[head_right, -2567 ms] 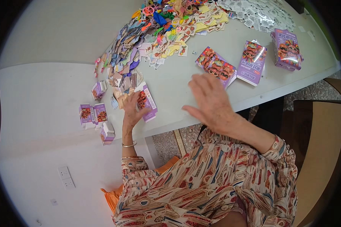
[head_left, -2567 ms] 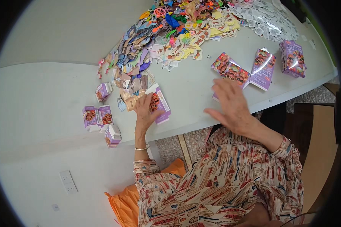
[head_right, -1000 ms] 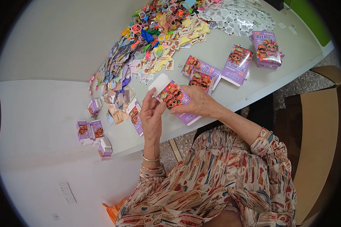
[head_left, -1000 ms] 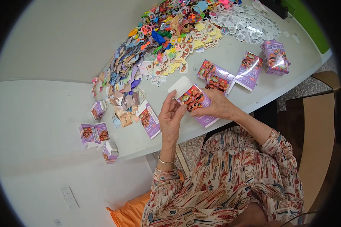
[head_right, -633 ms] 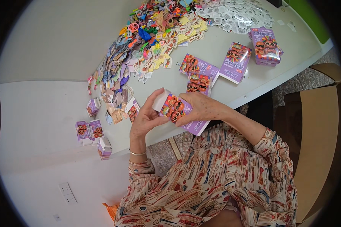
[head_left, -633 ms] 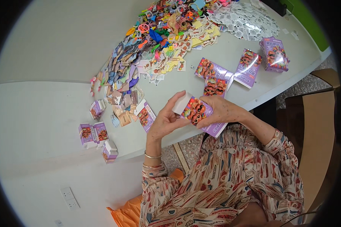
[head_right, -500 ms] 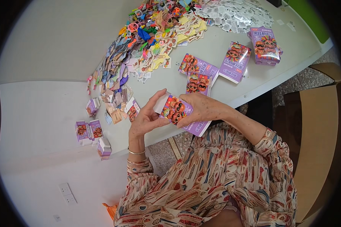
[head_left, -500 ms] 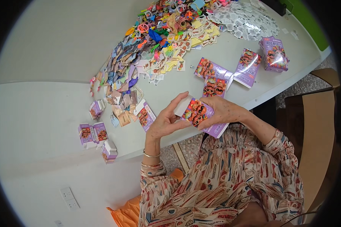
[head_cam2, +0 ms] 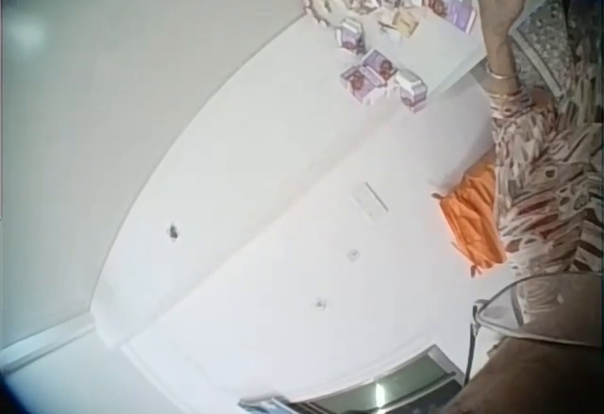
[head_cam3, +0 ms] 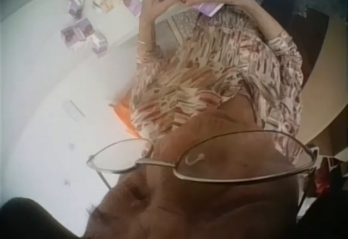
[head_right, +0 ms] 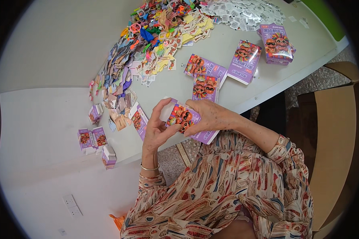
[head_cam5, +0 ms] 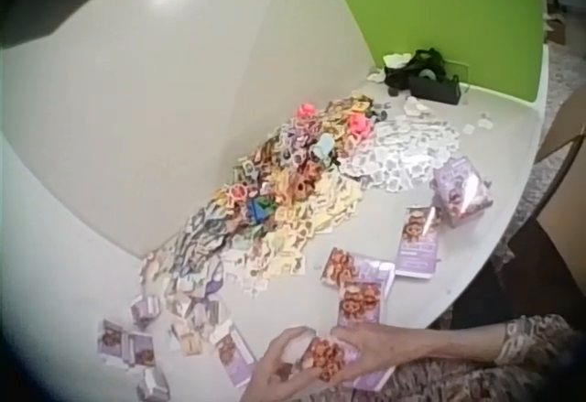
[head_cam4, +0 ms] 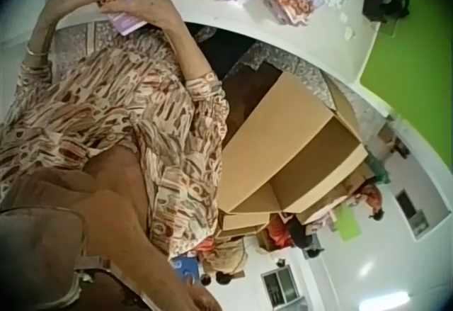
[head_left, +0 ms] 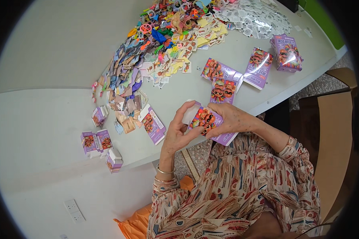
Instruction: The person is packaging small toy components and instruction leaflets into purple boxes on a white desk.
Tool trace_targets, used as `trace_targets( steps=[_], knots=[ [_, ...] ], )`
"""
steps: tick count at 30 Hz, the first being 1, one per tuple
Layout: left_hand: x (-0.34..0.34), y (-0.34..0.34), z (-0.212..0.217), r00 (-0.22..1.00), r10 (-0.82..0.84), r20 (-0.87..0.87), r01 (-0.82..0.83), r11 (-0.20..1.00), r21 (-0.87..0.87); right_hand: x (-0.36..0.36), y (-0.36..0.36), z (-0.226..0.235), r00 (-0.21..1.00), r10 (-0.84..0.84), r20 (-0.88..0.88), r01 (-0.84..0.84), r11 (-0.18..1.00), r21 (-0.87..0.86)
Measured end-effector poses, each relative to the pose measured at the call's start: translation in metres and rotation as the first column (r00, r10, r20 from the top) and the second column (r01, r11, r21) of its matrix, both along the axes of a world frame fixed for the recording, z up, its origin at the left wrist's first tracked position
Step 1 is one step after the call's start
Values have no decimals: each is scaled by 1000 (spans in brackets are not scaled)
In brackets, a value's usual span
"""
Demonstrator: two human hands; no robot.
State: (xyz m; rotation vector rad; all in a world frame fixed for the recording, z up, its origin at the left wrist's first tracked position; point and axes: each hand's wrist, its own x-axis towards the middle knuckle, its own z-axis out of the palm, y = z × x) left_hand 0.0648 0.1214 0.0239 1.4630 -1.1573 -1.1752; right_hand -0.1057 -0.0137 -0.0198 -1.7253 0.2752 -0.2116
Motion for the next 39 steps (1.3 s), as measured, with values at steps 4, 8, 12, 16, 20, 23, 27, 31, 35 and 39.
trace_targets(
  steps=[4, 8, 12, 16, 20, 23, 27, 31, 35, 39],
  knots=[
    [-7, -1, 3, 992, 65, -104, -68, 997, -29, -6, 0, 6, 999, 17, -36, -18, 999, -47],
    [1, 0, 6, 996, -1, 88, -5, 998, 66, -8, 1, 3, 1000, 9, 2, -8, 992, -127],
    [-2, 1, 1, 990, -41, 133, 46, 998, -31, -9, 2, -2, 993, -6, 119, 12, 999, -50],
    [-13, 7, -3, 995, 47, 88, -37, 993, -113, -9, 1, 2, 986, -14, 164, 2, 998, 68],
    [-11, 4, -5, 992, 47, 117, -41, 997, -60, -12, -2, -1, 996, 54, 71, -55, 998, 11],
    [-3, 6, -9, 963, -29, 270, 44, 998, -50, -13, -1, -2, 991, 2, 137, -4, 1000, 8],
    [-11, -2, -7, 938, -39, 346, 96, 984, -149, -14, -4, 5, 996, 17, 87, -29, 989, 146],
    [-28, -9, 10, 943, 186, 275, -151, 978, -144, -14, -3, -1, 981, -98, 165, 49, 959, 279],
    [-16, -2, 0, 960, 134, 246, -117, 990, -83, -14, -5, -6, 974, -145, 175, 89, 951, 295],
    [-21, -5, -15, 962, 191, 196, -168, 977, -128, -18, -8, -7, 991, -105, 81, 78, 954, 290]
  ],
)
